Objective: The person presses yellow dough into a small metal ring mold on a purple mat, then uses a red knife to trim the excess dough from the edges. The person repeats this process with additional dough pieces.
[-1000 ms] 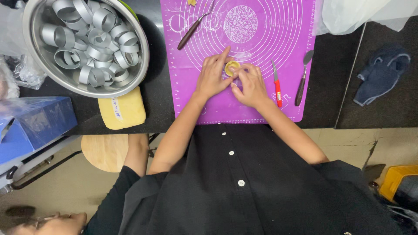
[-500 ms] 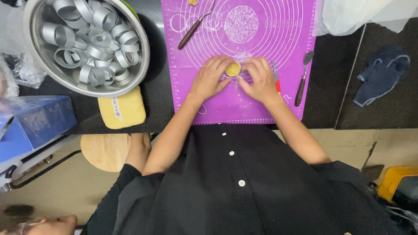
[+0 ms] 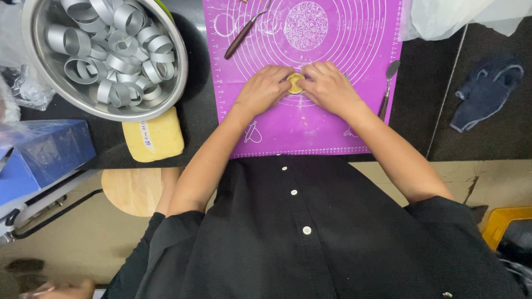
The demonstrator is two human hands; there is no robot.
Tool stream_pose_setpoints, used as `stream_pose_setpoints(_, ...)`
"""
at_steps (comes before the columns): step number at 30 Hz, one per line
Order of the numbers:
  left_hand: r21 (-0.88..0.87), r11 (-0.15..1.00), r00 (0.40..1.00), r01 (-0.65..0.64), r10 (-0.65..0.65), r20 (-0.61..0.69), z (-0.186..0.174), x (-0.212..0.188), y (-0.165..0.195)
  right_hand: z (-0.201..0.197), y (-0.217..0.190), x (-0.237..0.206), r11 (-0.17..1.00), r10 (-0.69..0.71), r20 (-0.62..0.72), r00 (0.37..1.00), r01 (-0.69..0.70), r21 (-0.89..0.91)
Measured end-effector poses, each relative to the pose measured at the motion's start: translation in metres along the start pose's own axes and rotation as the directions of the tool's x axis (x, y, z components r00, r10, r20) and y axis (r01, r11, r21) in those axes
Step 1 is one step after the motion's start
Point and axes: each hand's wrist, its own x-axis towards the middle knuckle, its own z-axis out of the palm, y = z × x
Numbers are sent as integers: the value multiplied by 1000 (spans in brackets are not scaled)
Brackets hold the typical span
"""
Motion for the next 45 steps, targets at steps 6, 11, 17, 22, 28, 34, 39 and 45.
stream_pose_setpoints(6,-82,995,997,59,-63,-39,5,3,5,8,-1,-3,986,83,16,996,-85,146)
stream_pose_setpoints(11,-129,987,993,94,-103,-60,6,2,8,18,1,-5,937,170,42,985,-174,303)
stream_pose_setpoints(17,-158,978,988,134,-145,-57,2,3,12,29,1,-9,888,212,11,977,-198,416)
stream_pose_setpoints(22,-190,971,986,146,-159,-56,1,4,14,34,2,-11,846,256,12,966,-230,482)
stream_pose_setpoints(28,-185,973,987,141,-152,-49,2,3,10,39,-1,-13,864,257,-35,966,-213,456)
stream_pose_setpoints(34,-172,978,992,117,-125,-35,3,5,6,42,-6,-14,862,277,-52,959,-224,455)
stream_pose_setpoints(39,-157,981,993,111,-117,-27,2,7,3,43,-8,-15,867,291,-65,955,-234,440)
stream_pose_setpoints(45,-98,995,999,32,-31,17,0,12,-5,44,-12,-16,854,308,-43,950,-256,453)
